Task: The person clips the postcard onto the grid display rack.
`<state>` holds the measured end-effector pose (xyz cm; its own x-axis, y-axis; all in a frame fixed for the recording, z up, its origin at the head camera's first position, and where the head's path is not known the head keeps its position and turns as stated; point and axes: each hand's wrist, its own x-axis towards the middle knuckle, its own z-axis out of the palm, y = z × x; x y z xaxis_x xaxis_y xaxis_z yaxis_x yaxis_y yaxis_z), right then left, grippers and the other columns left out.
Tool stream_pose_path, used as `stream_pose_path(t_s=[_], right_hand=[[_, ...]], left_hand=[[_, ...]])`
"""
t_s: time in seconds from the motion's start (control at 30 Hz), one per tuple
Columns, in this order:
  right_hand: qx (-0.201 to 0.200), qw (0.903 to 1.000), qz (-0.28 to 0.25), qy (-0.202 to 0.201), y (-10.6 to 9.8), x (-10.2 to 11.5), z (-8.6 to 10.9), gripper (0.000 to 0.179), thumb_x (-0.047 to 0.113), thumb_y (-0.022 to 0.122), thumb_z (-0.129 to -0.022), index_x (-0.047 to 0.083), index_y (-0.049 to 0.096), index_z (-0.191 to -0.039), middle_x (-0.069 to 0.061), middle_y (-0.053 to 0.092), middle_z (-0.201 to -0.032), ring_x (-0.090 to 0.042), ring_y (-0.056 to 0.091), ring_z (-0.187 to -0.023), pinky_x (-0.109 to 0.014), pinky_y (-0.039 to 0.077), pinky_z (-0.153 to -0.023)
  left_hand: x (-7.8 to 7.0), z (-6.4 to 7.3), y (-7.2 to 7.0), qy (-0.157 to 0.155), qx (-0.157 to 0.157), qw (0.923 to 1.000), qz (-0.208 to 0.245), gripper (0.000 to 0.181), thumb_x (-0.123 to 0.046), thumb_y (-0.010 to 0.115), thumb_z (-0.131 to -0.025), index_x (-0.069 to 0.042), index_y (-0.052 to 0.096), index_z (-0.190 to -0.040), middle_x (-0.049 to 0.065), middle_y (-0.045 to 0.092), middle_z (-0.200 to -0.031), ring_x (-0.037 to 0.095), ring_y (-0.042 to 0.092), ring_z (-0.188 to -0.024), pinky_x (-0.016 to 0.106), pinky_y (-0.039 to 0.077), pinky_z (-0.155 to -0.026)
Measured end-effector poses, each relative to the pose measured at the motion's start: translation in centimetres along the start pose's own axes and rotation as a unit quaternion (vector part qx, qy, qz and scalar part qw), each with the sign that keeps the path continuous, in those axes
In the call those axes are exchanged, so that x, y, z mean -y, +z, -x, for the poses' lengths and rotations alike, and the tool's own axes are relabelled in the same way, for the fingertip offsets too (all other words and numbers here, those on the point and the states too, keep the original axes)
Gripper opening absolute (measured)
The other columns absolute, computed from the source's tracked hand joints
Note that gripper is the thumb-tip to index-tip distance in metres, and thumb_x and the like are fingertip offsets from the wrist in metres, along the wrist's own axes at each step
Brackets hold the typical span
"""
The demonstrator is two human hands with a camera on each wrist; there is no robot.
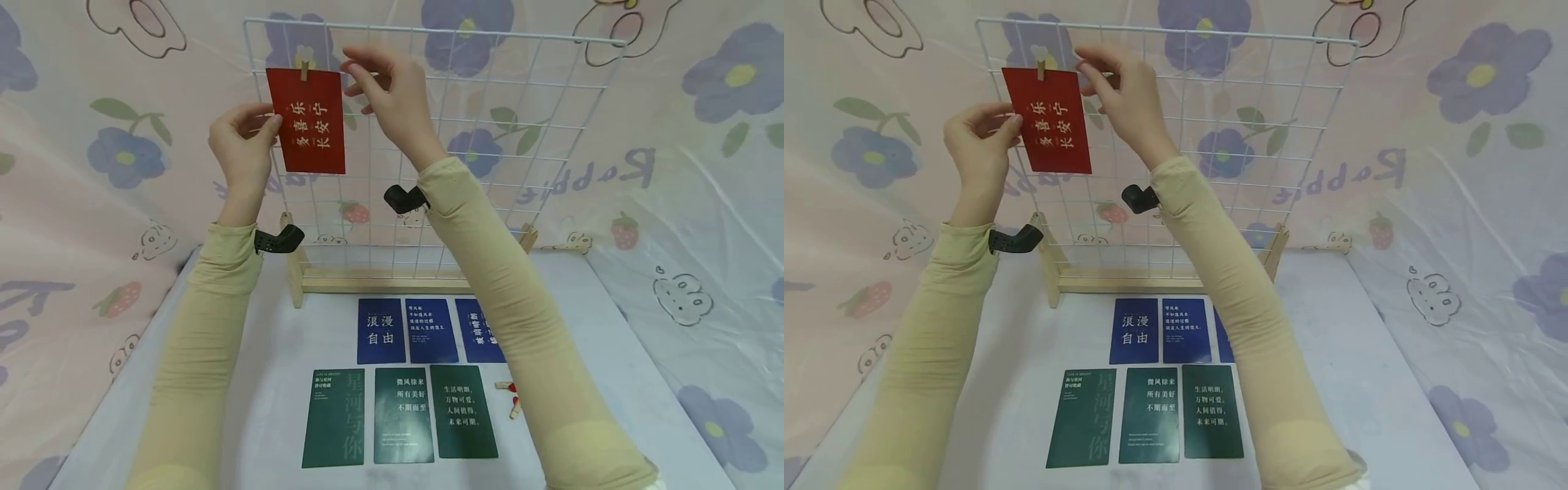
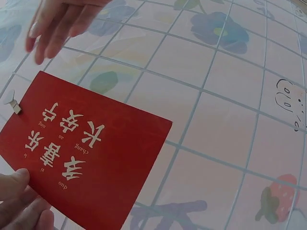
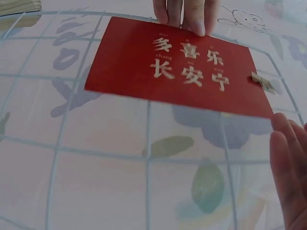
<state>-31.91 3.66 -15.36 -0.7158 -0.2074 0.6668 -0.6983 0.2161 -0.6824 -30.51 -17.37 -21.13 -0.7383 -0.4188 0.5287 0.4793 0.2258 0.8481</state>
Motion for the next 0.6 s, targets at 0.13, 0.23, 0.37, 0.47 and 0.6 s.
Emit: stream_pose_path(t_s=[0.13, 0.23, 0.37, 0.47, 0.6], right_hand=[[-0.005, 0.9998, -0.021, 0.001, -1.0, 0.6, 1.7, 0.026, 0.008, 0.058, -0.096, -0.002, 0.063, -0.119, -0.009, 0.069, -0.106, -0.018, 0.067, -0.083, -0.027, 0.055, -0.064], [-0.009, 0.9994, -0.034, 0.002, -1.9, 0.7, 2.9, 0.025, 0.006, 0.057, -0.096, -0.004, 0.063, -0.118, -0.011, 0.069, -0.104, -0.02, 0.068, -0.082, -0.027, 0.055, -0.063], [-0.008, 0.999, -0.044, -0.004, -3.1, -0.7, 3.9, 0.025, 0.008, 0.057, -0.096, -0.004, 0.063, -0.118, -0.012, 0.069, -0.103, -0.021, 0.068, -0.081, -0.028, 0.056, -0.062], [-0.004, 0.9984, -0.055, -0.012, -4.0, -1.9, 4.5, 0.026, 0.011, 0.058, -0.096, -0.003, 0.064, -0.118, -0.012, 0.069, -0.103, -0.021, 0.068, -0.081, -0.029, 0.056, -0.06], [0.0, 0.9974, -0.066, -0.029, -5.1, -2.7, 5.5, 0.024, 0.012, 0.057, -0.097, -0.001, 0.065, -0.116, -0.015, 0.069, -0.101, -0.023, 0.069, -0.08, -0.031, 0.056, -0.058]], left_hand=[[0.2, 0.4, -0.4, 0.006, -0.008, 0.9999, -0.003, 0.018, -0.007, 0.072, -0.085, -0.006, 0.074, -0.103, 0.008, 0.072, -0.096, 0.013, 0.066, -0.08, 0.019, 0.054, -0.071], [0.4, 0.7, -0.7, 0.018, -0.013, 0.9997, -0.006, 0.019, -0.006, 0.072, -0.085, -0.007, 0.075, -0.104, 0.007, 0.072, -0.097, 0.012, 0.066, -0.081, 0.018, 0.054, -0.072], [0.7, 1.0, -0.8, 0.026, -0.013, 0.9996, -0.002, 0.022, -0.005, 0.072, -0.084, -0.008, 0.074, -0.107, 0.008, 0.072, -0.098, 0.011, 0.066, -0.082, 0.019, 0.054, -0.074], [0.9, 1.3, -0.9, 0.029, -0.012, 0.9995, -0.002, 0.025, -0.006, 0.073, -0.084, -0.009, 0.073, -0.109, 0.009, 0.072, -0.098, 0.01, 0.066, -0.08, 0.019, 0.054, -0.075], [0.8, 1.4, -1.2, 0.034, -0.01, 0.9993, 0.013, 0.026, -0.006, 0.073, -0.084, -0.007, 0.072, -0.11, 0.011, 0.071, -0.1, 0.009, 0.066, -0.078, 0.019, 0.054, -0.074]])
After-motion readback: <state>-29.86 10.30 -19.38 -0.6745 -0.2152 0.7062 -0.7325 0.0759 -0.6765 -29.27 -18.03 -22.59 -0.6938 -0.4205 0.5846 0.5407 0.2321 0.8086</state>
